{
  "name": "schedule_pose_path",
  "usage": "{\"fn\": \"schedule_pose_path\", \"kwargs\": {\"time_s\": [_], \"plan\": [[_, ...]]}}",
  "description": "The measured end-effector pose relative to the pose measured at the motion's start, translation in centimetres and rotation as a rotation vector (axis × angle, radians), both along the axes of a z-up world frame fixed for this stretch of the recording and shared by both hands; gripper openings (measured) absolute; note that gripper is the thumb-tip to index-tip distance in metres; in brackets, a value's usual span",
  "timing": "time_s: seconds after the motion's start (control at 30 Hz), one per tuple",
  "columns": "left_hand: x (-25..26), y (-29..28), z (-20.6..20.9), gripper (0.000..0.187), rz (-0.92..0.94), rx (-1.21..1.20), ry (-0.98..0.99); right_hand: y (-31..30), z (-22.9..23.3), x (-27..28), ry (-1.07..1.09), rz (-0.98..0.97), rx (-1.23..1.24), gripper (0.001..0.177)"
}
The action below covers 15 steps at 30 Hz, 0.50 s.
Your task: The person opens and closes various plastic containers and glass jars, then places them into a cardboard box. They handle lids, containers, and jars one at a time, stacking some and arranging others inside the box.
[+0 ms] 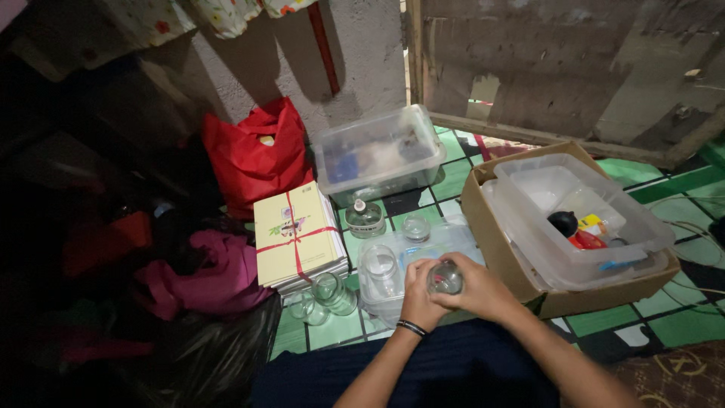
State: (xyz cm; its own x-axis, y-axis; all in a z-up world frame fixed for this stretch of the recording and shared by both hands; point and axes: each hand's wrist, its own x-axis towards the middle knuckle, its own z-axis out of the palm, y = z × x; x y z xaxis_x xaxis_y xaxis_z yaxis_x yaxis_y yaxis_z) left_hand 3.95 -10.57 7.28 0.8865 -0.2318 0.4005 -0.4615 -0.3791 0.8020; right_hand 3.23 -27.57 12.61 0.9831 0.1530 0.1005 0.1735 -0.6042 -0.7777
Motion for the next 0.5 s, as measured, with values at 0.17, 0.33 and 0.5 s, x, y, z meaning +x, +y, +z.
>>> {"fn": "schedule_pose_path", "kwargs": {"time_s": [0.17, 0.33, 0.5], "plan": [[-0.1, 0.8, -0.3, 0.098, -0.056, -0.016, 0.031, -2.0, -3.2, 4.5, -0.06, -0.024, -0.062, 0.074], [-1.4, 3.4, -3.5, 0.074, -0.216, -0.017, 0.203, -6.5, -10.8, 12.6, -0.133, -0.111, -0.222, 0.075], [-4.1, 7.3, -8.7, 0.053, -0.212, 0.003, 0.632, -7.3, -17.7, 18.5, -0.003, -0.043, -0.304, 0.083]]}}
